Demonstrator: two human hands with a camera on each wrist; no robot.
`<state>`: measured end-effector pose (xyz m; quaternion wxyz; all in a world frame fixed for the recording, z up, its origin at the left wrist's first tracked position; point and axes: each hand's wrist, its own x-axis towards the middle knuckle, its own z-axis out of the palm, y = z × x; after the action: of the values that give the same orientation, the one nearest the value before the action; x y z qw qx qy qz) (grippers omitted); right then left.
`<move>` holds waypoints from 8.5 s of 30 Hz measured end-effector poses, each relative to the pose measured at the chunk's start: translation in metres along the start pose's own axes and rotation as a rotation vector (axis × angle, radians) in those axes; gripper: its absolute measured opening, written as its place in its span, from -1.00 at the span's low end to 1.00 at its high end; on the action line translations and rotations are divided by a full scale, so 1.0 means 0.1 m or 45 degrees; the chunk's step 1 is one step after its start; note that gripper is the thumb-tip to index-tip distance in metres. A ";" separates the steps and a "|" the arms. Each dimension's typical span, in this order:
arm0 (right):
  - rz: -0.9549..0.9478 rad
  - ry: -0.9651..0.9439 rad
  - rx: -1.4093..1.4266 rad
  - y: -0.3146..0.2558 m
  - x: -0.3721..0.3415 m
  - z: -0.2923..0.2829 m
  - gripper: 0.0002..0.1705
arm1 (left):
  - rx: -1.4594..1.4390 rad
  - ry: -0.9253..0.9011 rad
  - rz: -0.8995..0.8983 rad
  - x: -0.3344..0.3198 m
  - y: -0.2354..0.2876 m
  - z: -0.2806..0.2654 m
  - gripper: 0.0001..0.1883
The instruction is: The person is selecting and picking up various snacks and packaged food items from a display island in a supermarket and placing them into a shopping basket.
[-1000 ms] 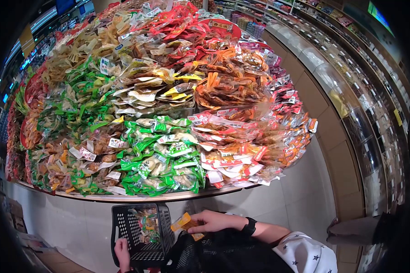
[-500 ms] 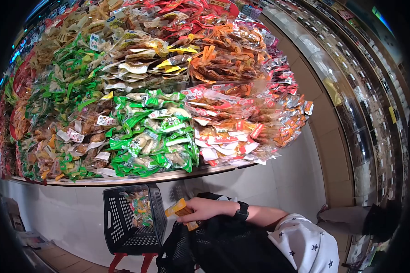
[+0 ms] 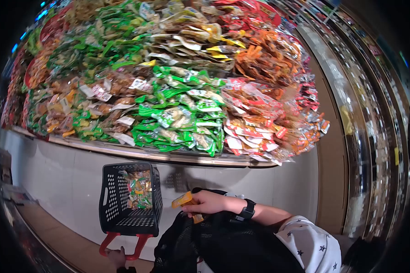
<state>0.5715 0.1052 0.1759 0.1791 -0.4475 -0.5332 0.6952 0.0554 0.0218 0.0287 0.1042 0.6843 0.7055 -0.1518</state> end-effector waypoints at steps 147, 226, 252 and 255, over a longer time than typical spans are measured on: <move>-0.365 1.115 -2.174 -9.07 16.05 1.35 -0.52 | -0.337 0.733 -0.507 9.65 -12.75 -2.84 -0.80; 0.100 -1.604 -1.919 -2.75 22.13 8.88 -0.34 | -3.188 0.114 -1.796 12.13 -13.58 -0.67 -0.86; 1.356 -1.267 0.255 -4.81 21.26 8.51 -0.27 | -3.682 1.014 -1.141 12.05 -13.77 -0.91 -0.12; 1.230 -1.329 0.188 -5.16 21.28 8.46 -0.24 | -3.787 1.237 -1.059 12.17 -13.92 -1.20 -0.28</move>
<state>-1.3734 1.3492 -0.2500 -0.3977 -0.2292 -0.2431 0.8545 -1.3760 1.1771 -0.1914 -0.3724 0.2640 -0.3124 -0.8331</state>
